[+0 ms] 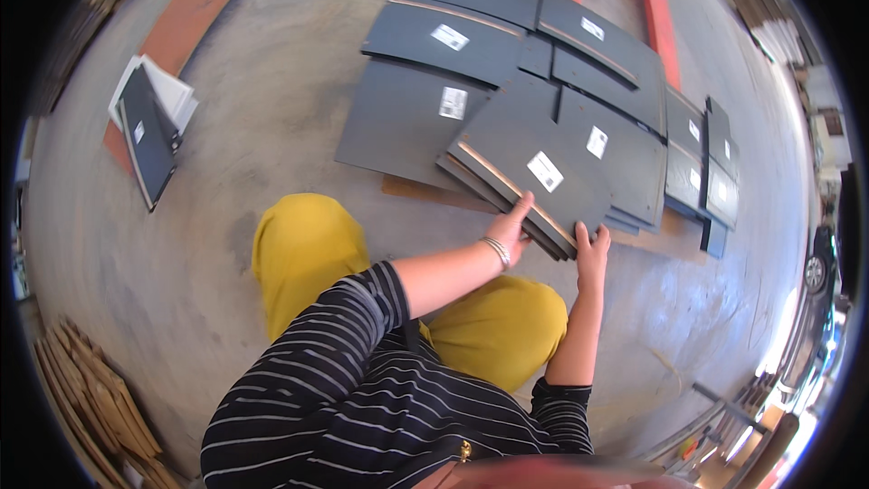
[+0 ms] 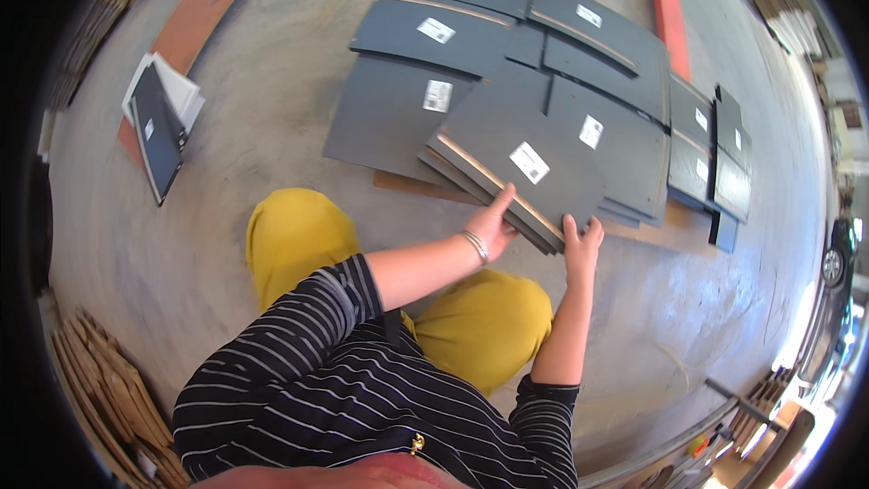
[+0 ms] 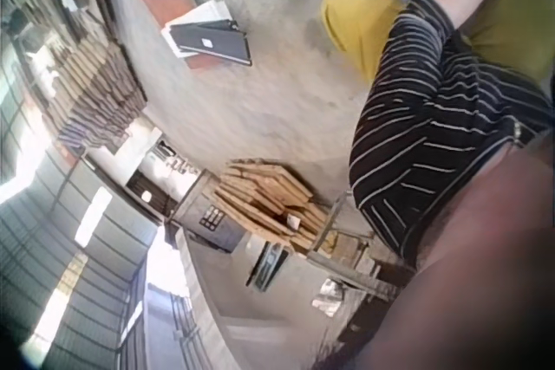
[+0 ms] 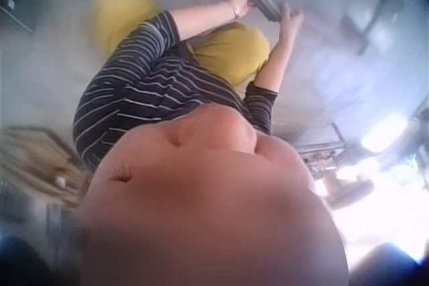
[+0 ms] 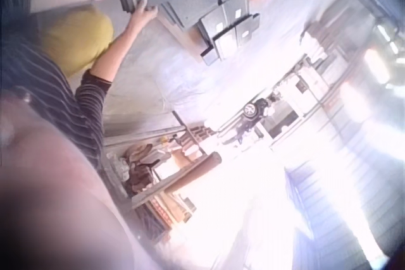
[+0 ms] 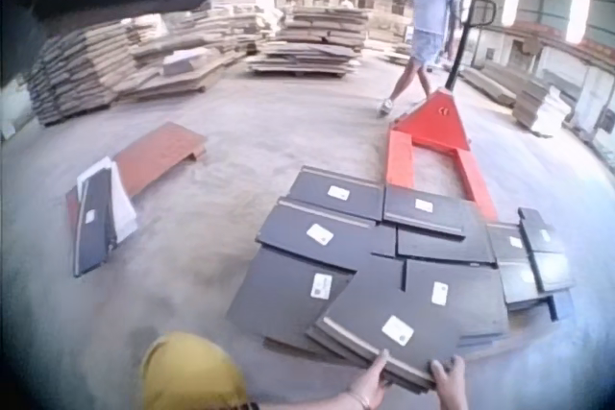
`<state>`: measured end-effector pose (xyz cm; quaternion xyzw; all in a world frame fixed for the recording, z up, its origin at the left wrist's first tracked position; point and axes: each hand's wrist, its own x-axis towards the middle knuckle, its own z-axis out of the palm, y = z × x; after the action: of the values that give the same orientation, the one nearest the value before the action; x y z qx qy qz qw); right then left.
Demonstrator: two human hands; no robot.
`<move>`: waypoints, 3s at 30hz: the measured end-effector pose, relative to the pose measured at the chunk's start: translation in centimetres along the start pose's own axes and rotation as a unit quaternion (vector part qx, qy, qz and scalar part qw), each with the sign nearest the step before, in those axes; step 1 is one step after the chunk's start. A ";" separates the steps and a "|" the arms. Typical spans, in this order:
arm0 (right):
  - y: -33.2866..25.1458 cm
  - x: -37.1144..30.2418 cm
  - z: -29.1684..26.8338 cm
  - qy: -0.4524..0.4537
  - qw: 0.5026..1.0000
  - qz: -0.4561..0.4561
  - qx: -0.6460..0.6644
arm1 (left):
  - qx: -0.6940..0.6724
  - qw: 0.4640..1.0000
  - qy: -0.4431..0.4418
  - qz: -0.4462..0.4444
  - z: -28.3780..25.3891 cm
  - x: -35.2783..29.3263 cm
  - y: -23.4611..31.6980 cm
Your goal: The person kneels on the floor and repeatedly picks up dark rectangular panels, aligns them, and stacks them into a neat pile. The person occasionally adjusts the stack and moves panels between piles before placing them onto a large cardboard sheet.
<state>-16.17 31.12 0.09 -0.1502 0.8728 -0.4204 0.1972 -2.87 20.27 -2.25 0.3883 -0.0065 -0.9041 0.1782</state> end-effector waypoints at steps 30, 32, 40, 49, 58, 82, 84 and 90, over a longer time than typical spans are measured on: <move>-23.0 -17.3 26.9 -0.593 0.777 -0.200 0.069 | -0.127 0.873 0.030 0.469 -19.0 -26.2 32.4; -23.2 -15.7 29.7 -0.561 0.793 -0.236 -0.020 | -0.122 0.858 0.058 0.495 -22.5 -28.7 35.3; -22.3 -7.1 35.5 -0.117 0.816 -0.468 -0.318 | -0.105 0.818 0.158 0.543 -31.4 -36.6 43.3; -22.0 -7.3 35.6 -0.093 0.807 -0.499 -0.301 | -0.066 0.781 0.260 0.563 -38.7 -39.1 56.6; -22.9 -7.8 35.6 -0.099 0.803 -0.495 -0.316 | -0.001 0.774 0.320 0.547 -42.9 -36.0 69.3; -23.3 -7.7 34.7 -0.102 0.830 -0.476 -0.273 | 0.632 0.100 0.577 0.507 -28.6 -23.5 69.1; -23.1 -7.7 34.6 -0.097 0.829 -0.482 -0.266 | 0.659 0.193 0.358 0.633 -24.1 -16.3 64.5; -23.0 -6.5 33.5 -0.192 0.862 -0.436 -0.171 | 0.561 0.629 0.211 0.495 -8.2 3.5 48.1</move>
<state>7.55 -2.50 0.66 -0.6250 0.7211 -0.2699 0.1288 15.98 -24.87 -3.17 0.5313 -0.6660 -0.3950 0.3435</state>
